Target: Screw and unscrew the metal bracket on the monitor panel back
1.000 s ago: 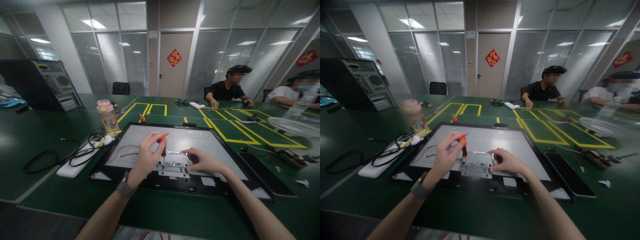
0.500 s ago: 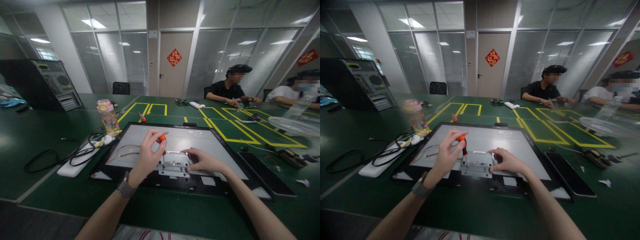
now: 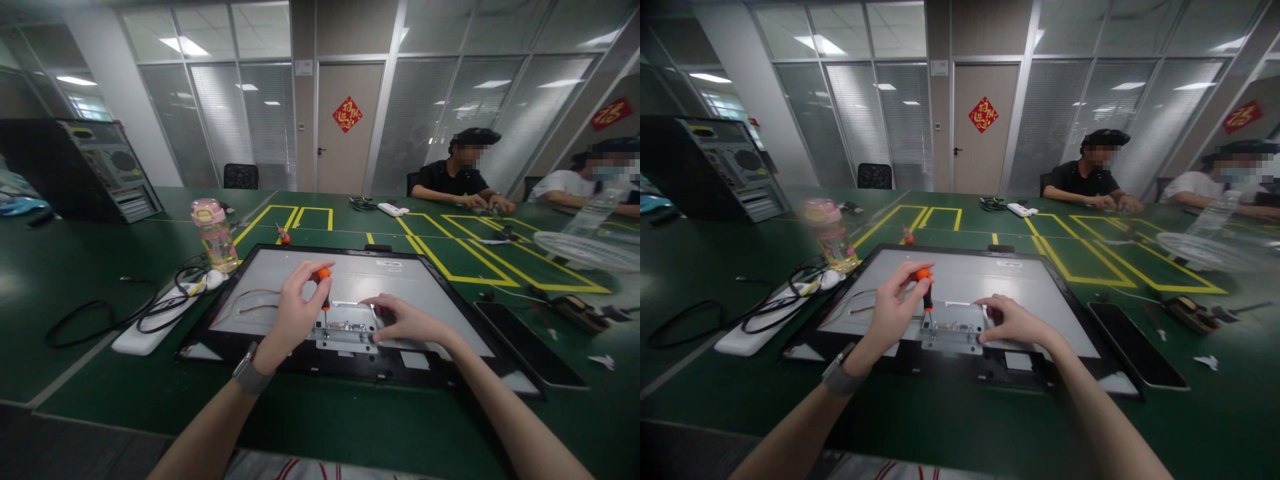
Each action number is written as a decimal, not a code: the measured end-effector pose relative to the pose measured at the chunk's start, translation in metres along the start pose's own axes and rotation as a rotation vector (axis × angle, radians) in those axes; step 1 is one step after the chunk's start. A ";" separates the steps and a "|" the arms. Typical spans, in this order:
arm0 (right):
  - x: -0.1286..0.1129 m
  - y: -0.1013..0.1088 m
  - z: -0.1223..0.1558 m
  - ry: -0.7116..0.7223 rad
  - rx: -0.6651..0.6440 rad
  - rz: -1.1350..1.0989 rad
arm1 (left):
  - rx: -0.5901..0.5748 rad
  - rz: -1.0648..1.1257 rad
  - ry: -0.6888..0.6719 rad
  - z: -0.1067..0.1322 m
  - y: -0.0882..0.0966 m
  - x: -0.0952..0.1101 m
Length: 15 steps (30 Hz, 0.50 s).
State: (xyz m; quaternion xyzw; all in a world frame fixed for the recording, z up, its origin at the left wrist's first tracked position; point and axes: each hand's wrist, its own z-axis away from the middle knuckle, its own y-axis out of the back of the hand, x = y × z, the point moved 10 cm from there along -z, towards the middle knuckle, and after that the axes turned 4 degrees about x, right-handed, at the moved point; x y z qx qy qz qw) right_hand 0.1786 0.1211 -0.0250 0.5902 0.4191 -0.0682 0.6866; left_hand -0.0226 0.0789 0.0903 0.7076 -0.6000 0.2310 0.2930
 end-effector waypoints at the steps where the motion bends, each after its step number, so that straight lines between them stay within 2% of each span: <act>1: 0.000 0.000 0.000 -0.004 -0.001 0.000 | -0.021 0.014 -0.005 0.000 -0.002 0.001; 4: -0.002 0.000 0.000 -0.013 -0.004 0.006 | -0.034 0.024 -0.040 0.001 -0.002 0.006; 8: -0.001 0.000 0.000 -0.017 -0.006 0.003 | 0.015 0.000 -0.047 -0.001 0.003 0.007; 15: 0.001 -0.001 0.000 -0.009 -0.006 0.003 | -0.063 0.128 0.099 0.000 -0.003 -0.006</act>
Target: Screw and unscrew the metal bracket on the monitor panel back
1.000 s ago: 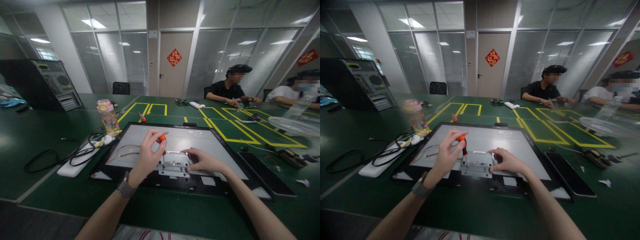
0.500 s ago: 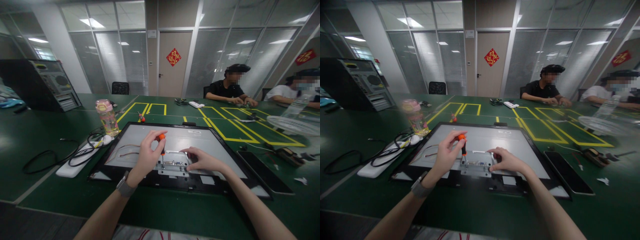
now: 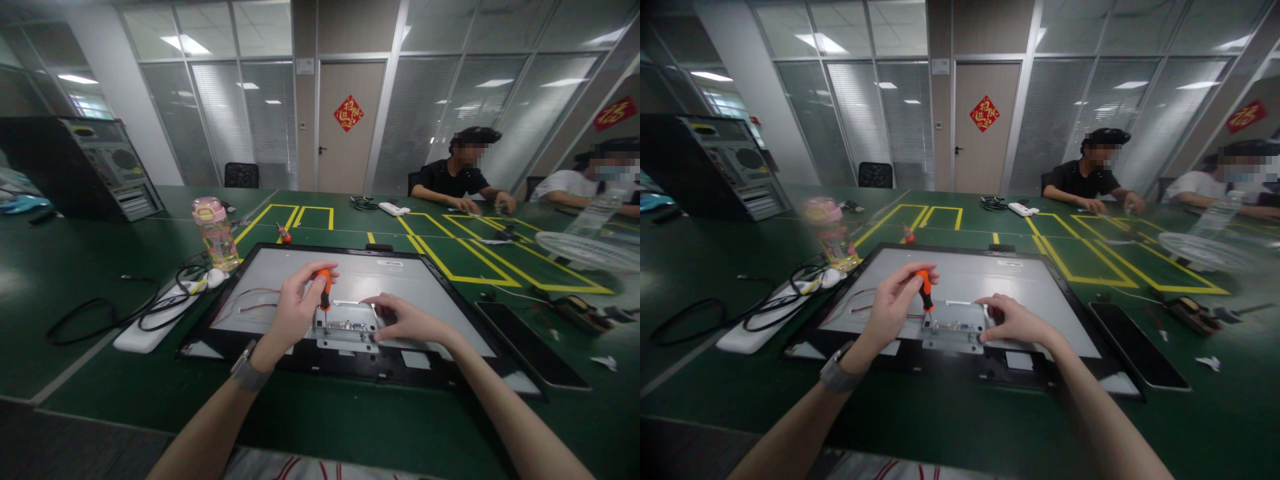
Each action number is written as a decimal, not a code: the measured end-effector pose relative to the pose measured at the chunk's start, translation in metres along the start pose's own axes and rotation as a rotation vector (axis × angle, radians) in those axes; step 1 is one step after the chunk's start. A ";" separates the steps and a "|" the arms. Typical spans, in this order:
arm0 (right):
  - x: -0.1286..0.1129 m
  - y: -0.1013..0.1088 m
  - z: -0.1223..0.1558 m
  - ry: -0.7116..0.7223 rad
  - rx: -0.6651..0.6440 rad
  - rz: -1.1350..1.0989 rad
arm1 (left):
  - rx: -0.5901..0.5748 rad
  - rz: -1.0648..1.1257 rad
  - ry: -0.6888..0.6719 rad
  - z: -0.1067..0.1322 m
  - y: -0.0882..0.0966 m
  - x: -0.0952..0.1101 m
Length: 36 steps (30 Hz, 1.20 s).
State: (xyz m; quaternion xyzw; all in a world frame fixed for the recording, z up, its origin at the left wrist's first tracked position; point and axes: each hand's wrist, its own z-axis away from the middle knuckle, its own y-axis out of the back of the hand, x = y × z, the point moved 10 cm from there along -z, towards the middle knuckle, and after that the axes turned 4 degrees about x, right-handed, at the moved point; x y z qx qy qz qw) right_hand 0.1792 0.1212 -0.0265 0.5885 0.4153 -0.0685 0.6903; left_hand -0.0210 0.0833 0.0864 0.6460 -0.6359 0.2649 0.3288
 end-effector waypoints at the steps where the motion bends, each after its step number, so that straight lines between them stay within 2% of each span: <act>1: -0.001 0.000 0.000 -0.003 -0.002 0.001 | 0.001 -0.001 -0.007 0.000 0.000 0.001; 6: -0.004 0.001 0.001 -0.005 -0.003 0.004 | 0.067 -0.119 -0.118 -0.001 0.005 0.012; 12: -0.001 0.000 0.001 -0.014 -0.005 0.001 | -0.015 0.010 0.003 0.000 -0.001 0.002; 18: 0.000 -0.001 0.000 -0.005 -0.004 0.004 | 0.094 -0.091 -0.102 -0.001 0.007 0.010; 25: -0.002 0.000 0.001 -0.020 -0.009 0.003 | 0.057 0.015 0.051 -0.001 0.005 -0.001; 31: -0.001 0.000 0.000 -0.012 -0.004 -0.005 | 0.137 -0.127 -0.048 -0.002 0.014 0.007; 36: 0.000 -0.001 0.000 -0.015 -0.009 0.002 | 0.139 -0.117 -0.003 -0.002 0.014 0.001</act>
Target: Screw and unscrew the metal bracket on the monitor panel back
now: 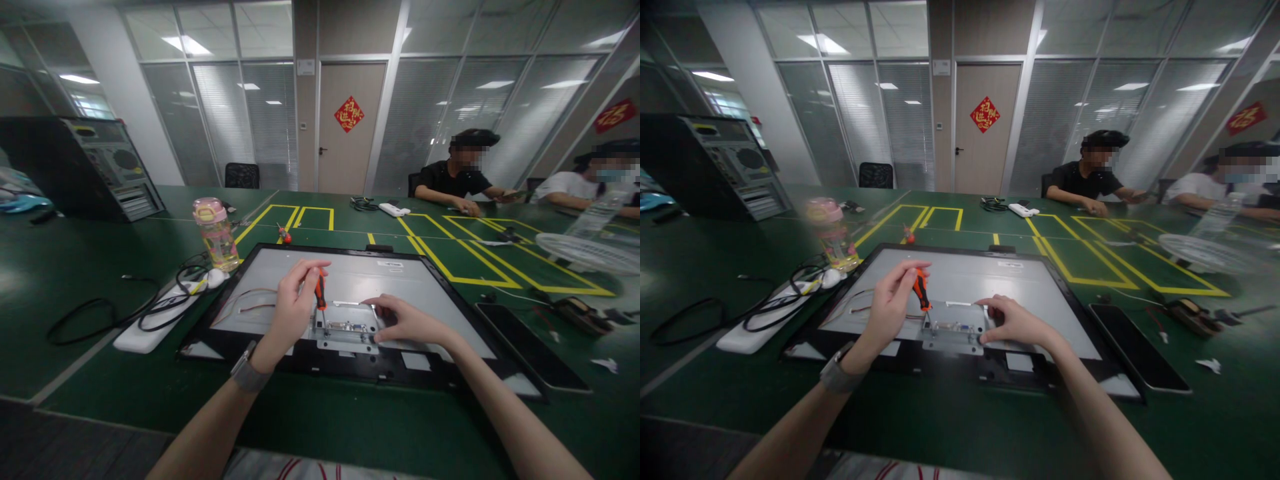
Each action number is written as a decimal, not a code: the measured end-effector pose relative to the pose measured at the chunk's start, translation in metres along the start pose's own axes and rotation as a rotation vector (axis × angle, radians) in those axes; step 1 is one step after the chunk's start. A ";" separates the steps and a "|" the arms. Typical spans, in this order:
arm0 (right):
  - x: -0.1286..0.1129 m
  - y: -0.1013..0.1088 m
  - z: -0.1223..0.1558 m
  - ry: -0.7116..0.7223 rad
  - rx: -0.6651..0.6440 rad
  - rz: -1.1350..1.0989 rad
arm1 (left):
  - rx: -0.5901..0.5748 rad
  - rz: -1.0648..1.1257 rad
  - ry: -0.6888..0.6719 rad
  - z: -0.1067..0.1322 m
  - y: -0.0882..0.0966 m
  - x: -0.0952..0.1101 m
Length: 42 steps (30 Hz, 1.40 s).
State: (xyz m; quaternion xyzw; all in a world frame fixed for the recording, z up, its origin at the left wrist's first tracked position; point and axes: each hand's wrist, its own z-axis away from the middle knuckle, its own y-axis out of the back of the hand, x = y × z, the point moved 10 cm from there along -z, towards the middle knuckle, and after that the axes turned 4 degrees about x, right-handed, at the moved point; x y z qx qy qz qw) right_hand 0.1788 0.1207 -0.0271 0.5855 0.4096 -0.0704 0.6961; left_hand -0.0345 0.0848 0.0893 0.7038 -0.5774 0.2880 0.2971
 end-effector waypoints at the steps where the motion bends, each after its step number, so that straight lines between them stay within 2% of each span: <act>1: 0.000 0.000 0.000 -0.001 -0.001 0.001 | -0.004 0.005 0.010 0.001 0.000 -0.002; 7: 0.000 0.001 0.000 -0.006 0.005 0.002 | -0.022 -0.114 -0.114 0.003 0.000 0.010; 14: -0.001 0.001 0.000 0.003 0.014 -0.002 | 0.046 -0.371 -0.258 0.003 -0.001 0.022; 19: -0.002 0.001 0.000 0.011 0.012 0.002 | 0.033 -0.338 -0.265 0.004 0.001 0.025; 27: 0.000 0.000 -0.001 0.009 0.008 0.009 | 0.037 -0.344 -0.399 0.011 -0.004 0.037; 32: -0.001 0.001 0.000 0.004 0.006 0.001 | -0.023 -0.260 -0.382 0.012 -0.007 0.039; 37: -0.001 0.001 0.000 0.003 0.002 0.007 | 0.013 -0.252 -0.376 0.010 -0.005 0.037; 42: 0.000 0.000 -0.001 0.011 0.007 0.004 | -0.075 -0.242 -0.295 0.008 -0.013 0.029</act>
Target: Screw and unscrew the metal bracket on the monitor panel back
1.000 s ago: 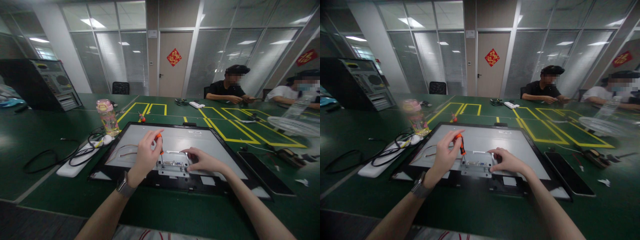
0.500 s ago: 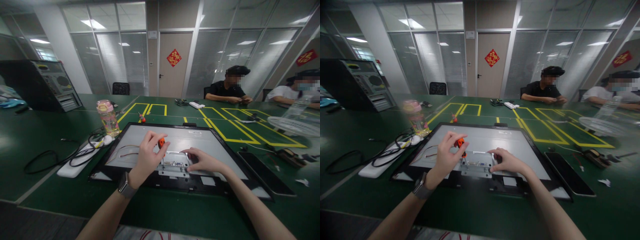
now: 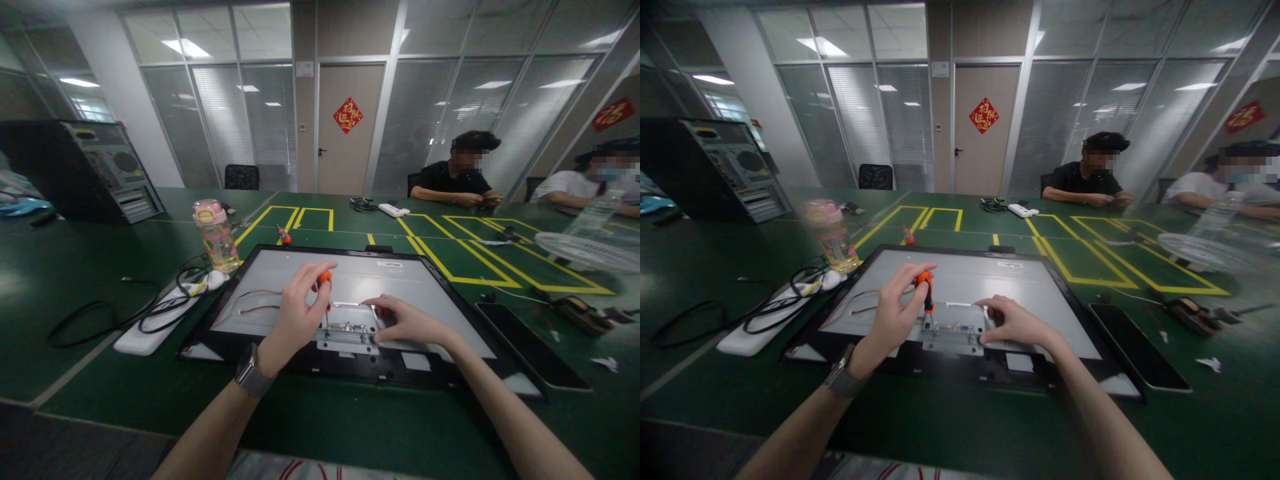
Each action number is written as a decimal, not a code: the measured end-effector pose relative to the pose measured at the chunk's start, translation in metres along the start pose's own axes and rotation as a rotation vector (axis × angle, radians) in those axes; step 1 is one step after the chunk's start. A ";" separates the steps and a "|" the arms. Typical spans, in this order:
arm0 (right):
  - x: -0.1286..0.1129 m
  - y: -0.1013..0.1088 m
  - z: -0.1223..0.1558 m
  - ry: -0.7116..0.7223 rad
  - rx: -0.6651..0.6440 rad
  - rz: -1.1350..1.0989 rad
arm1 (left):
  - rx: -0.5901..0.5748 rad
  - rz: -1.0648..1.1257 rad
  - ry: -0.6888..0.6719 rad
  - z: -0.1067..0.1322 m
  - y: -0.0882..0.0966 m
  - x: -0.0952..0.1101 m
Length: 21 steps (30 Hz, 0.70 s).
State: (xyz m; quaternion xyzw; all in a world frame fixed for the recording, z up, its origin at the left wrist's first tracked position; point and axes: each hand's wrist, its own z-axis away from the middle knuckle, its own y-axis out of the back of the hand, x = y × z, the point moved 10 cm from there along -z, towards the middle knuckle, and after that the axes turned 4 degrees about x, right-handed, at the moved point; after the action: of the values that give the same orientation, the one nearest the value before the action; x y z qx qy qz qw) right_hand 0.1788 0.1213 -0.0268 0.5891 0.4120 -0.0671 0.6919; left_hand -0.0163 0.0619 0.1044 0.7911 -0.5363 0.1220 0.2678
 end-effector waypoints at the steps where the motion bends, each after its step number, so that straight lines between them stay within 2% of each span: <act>1: 0.000 0.000 0.000 0.001 0.000 -0.001 | -0.003 -0.003 0.004 0.000 0.000 0.000; 5: -0.001 0.000 0.000 0.007 0.001 -0.004 | 0.019 -0.015 -0.004 0.000 0.001 -0.001; 10: 0.001 0.000 0.000 0.010 0.003 0.006 | -0.013 -0.010 0.005 0.001 -0.002 -0.002; 21: 0.003 -0.001 -0.001 0.019 0.000 0.010 | -0.005 0.012 -0.053 0.003 0.001 0.008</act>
State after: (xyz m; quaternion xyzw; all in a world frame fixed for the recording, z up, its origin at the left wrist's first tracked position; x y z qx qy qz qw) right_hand 0.1797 0.1230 -0.0297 0.5917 0.4154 -0.0579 0.6885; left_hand -0.0141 0.0541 0.1055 0.7901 -0.5481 0.1013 0.2549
